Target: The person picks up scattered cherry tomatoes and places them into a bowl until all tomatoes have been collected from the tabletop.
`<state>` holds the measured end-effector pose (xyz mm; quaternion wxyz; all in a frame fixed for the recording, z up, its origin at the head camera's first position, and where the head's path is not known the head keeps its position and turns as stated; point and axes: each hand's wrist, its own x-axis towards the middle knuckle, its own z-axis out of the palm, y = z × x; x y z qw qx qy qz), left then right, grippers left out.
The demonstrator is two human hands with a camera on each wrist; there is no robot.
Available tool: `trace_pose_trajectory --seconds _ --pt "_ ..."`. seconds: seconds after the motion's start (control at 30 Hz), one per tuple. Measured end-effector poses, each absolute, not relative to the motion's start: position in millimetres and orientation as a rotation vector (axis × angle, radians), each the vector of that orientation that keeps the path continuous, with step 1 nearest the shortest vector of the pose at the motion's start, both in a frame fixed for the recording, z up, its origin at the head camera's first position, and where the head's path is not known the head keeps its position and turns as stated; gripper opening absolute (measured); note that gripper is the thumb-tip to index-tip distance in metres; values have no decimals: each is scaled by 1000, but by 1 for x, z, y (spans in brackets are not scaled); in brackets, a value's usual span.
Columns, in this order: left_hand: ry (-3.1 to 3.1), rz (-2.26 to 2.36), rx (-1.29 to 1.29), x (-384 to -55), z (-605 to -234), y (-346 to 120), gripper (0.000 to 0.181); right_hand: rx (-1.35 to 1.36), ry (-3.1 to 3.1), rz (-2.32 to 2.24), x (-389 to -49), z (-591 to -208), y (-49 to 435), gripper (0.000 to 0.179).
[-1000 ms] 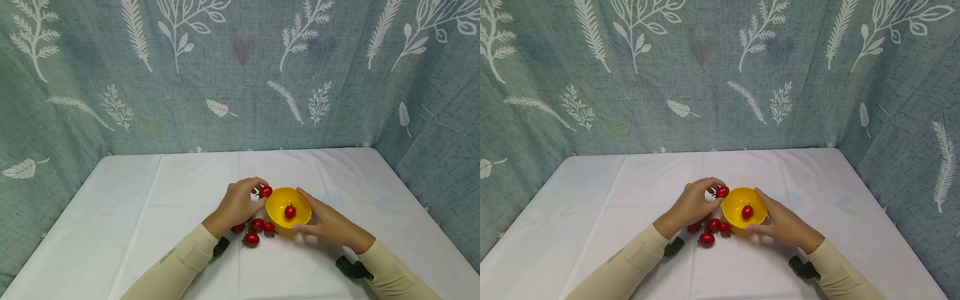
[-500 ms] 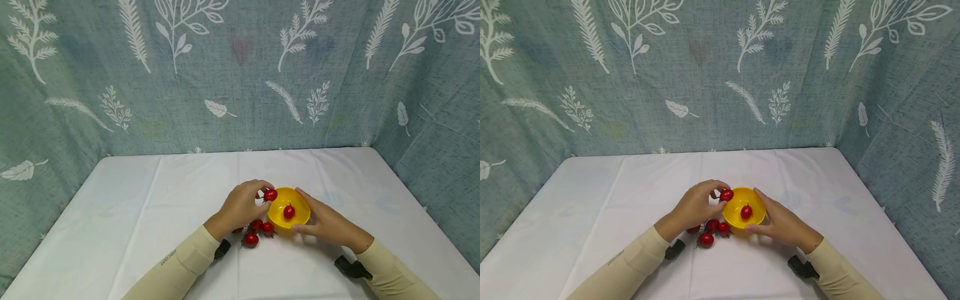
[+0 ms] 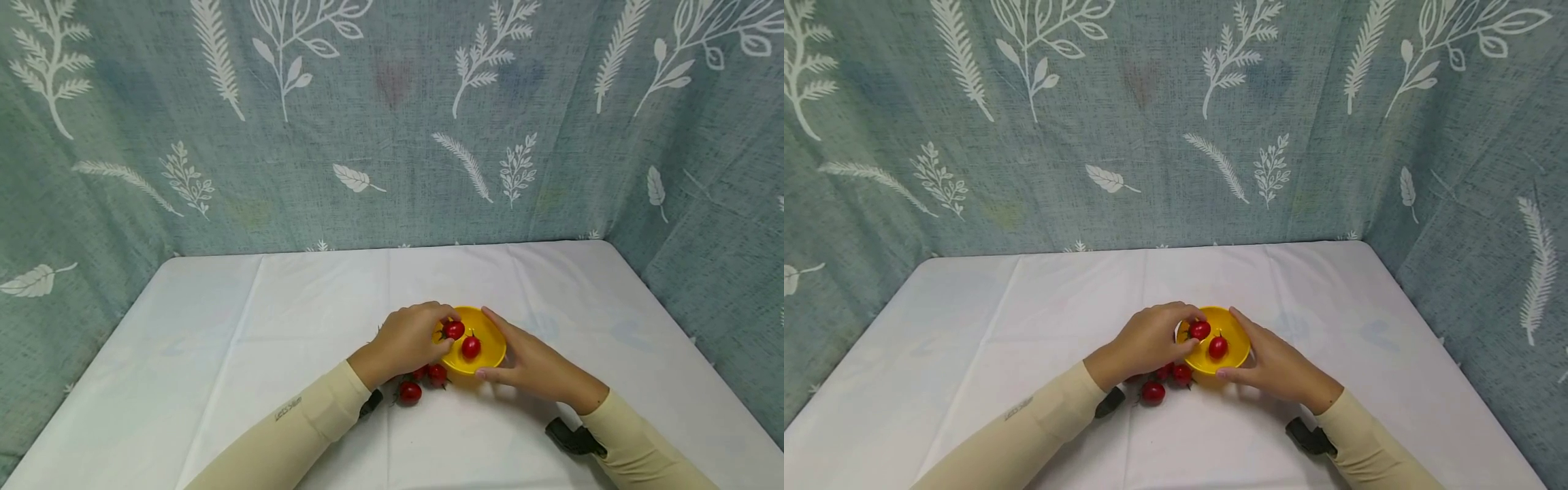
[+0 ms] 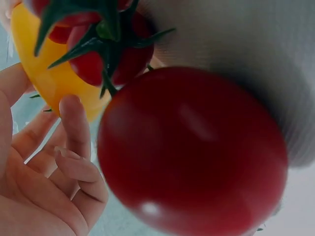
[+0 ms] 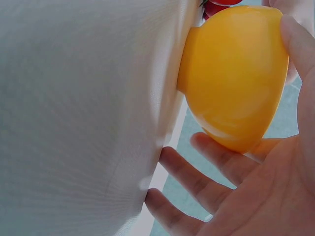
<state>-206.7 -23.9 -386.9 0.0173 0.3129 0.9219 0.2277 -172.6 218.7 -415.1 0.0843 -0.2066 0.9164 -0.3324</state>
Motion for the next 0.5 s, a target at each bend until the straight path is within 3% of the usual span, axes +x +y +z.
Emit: trace_pose_trajectory --seconds 0.5 --pt "2821 573 954 -213 -387 -13 34 -625 2718 -1012 -173 -415 219 108"
